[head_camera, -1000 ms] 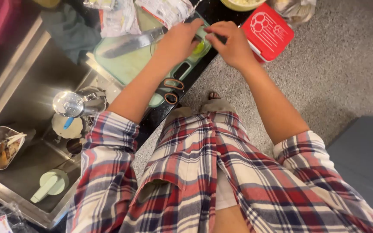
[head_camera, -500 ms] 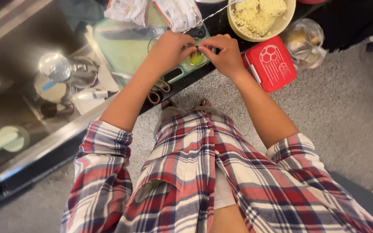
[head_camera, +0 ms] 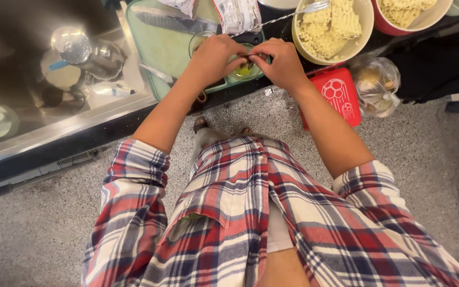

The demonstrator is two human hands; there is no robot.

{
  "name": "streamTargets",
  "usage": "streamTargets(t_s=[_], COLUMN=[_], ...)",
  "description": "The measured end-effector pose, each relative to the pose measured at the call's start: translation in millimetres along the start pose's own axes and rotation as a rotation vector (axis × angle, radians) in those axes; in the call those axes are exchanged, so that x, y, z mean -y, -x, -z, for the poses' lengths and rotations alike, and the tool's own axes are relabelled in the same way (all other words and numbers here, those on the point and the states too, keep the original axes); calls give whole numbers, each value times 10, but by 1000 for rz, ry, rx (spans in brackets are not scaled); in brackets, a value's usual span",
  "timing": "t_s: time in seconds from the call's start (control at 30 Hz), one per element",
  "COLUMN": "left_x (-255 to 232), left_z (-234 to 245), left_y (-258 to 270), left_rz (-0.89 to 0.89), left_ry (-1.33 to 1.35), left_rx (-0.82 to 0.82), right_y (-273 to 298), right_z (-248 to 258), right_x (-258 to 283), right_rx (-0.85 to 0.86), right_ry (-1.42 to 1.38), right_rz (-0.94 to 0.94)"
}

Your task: Preparing instant ramen noodles by adding seasoning and hot water.

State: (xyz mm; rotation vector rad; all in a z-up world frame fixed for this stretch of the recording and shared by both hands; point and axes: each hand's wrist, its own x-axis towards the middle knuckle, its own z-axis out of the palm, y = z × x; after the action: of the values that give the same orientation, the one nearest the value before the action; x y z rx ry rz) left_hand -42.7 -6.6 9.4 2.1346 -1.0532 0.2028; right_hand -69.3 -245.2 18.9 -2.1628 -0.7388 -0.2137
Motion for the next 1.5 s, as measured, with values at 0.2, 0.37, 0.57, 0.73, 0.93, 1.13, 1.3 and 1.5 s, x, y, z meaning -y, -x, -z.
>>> streamTargets(t_s=[0.2,0.37,0.57,0.73,0.93,1.13,1.3,1.5], left_x=[148,144,181,258,133,322,323,196], left_z=[-87,-80,-63,-85,16,-170,-176,-81], left_y=[-15,-3,-39,-22,-51,-19,-35,-67], left_rz=[-35,-61,-14,-32,-61,-29,-85,-28], left_ry=[-21,18,3,-1,12,-29,3,-12], left_rx=[3,-8,13,29,33,50,9,39], right_y=[-69,-89,-92,-128,-73,-84,-88,-38], right_z=[38,76,27,59,21,13,70,-17], right_x=[87,50,57,135,46,99,92,42], right_rx=[58,122,101,96,106,90,119,98], right_ry=[-26,-2,27,17,64,119,118,118], right_rz=[-47,-9,-15,-31,-25,-27,35,-100])
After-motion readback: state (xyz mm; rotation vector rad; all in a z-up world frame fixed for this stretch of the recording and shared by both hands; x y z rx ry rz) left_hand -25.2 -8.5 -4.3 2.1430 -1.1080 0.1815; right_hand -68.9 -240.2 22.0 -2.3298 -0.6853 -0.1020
